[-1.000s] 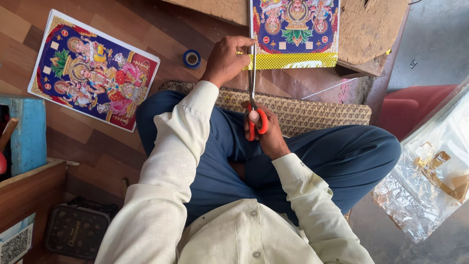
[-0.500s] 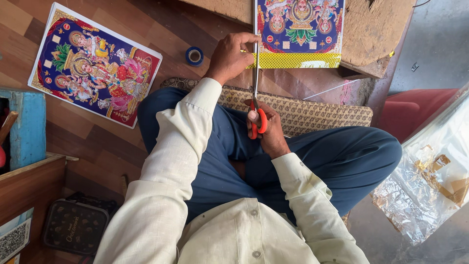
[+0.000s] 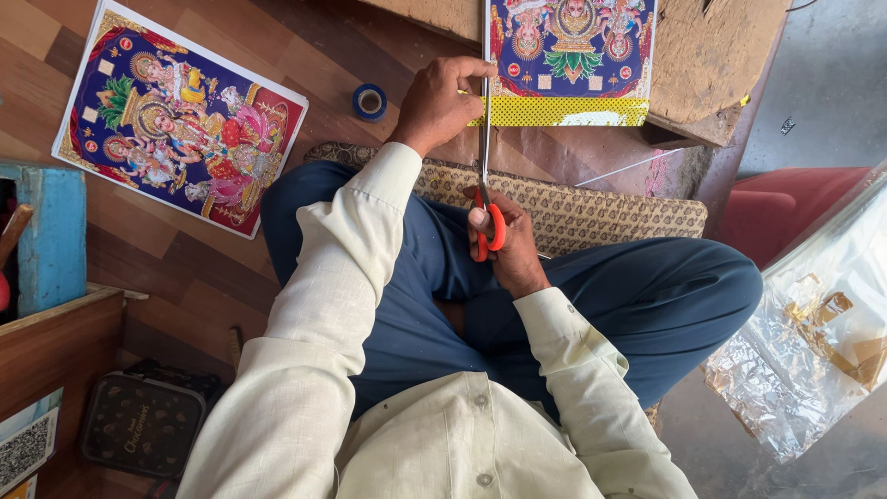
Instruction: The person assembles printed religious cards by placing them on cardboard sheets, applying yellow patterned tape to the edges, and trimming excess tape with scissors. The person handles the cards one at a time, stacks completed units, and uses a utility knife to cut tape.
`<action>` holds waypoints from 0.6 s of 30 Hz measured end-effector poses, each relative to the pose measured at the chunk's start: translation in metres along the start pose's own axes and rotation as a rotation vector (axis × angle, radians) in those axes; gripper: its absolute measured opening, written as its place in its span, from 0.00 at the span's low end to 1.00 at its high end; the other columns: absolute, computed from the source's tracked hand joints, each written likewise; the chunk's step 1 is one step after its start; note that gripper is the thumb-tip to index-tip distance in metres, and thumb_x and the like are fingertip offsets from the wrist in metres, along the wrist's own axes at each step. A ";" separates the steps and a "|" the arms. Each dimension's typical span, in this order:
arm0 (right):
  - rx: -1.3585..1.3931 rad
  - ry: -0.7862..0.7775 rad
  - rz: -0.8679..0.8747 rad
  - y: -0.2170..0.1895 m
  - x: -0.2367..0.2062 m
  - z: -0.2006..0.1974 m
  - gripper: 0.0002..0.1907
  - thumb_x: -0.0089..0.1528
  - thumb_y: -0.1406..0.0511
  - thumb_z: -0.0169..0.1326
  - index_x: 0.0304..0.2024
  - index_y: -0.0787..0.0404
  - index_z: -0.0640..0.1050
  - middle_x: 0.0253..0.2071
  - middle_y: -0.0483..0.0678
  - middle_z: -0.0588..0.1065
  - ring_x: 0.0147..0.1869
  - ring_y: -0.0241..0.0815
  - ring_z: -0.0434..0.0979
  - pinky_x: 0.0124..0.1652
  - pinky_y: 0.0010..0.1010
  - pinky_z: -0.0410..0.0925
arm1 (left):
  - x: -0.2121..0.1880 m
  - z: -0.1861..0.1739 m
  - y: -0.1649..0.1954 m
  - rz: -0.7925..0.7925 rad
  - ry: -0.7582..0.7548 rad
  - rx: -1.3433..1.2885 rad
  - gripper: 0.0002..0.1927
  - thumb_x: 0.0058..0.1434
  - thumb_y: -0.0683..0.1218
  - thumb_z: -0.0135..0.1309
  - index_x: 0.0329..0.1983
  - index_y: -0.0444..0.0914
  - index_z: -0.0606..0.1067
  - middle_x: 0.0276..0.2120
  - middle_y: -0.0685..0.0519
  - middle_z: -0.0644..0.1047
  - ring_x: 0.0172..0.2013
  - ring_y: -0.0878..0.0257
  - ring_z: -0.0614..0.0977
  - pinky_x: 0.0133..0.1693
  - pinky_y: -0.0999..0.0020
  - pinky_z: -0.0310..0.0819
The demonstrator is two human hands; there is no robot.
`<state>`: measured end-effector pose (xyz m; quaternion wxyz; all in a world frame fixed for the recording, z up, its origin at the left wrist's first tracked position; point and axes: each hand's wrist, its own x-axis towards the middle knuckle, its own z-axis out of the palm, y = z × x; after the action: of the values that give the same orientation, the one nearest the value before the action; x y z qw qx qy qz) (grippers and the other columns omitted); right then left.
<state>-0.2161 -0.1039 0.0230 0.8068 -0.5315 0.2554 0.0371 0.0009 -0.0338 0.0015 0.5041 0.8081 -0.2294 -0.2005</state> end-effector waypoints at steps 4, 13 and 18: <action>0.031 -0.004 -0.007 0.001 -0.002 -0.001 0.31 0.60 0.56 0.65 0.58 0.69 0.76 0.22 0.42 0.70 0.20 0.30 0.67 0.21 0.19 0.59 | 0.001 0.004 -0.001 0.029 0.011 0.007 0.24 0.49 0.41 0.59 0.51 0.45 0.83 0.37 0.52 0.84 0.33 0.64 0.84 0.37 0.65 0.81; -0.074 0.014 0.044 0.002 0.000 -0.005 0.31 0.58 0.56 0.65 0.59 0.66 0.76 0.23 0.41 0.73 0.22 0.31 0.73 0.21 0.20 0.61 | 0.002 0.006 -0.006 0.069 0.022 0.003 0.23 0.49 0.41 0.58 0.50 0.44 0.83 0.42 0.52 0.85 0.36 0.62 0.84 0.40 0.64 0.80; -0.468 -0.065 0.004 -0.016 -0.009 -0.023 0.33 0.55 0.61 0.68 0.58 0.68 0.72 0.32 0.45 0.76 0.28 0.40 0.77 0.29 0.29 0.70 | 0.002 0.002 -0.012 0.055 0.017 0.002 0.21 0.49 0.42 0.59 0.48 0.44 0.84 0.42 0.51 0.84 0.38 0.62 0.85 0.42 0.64 0.81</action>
<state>-0.2274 -0.1286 0.0334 0.6692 -0.7021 0.2149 0.1142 0.0029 -0.0317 -0.0106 0.5106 0.8036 -0.2475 -0.1796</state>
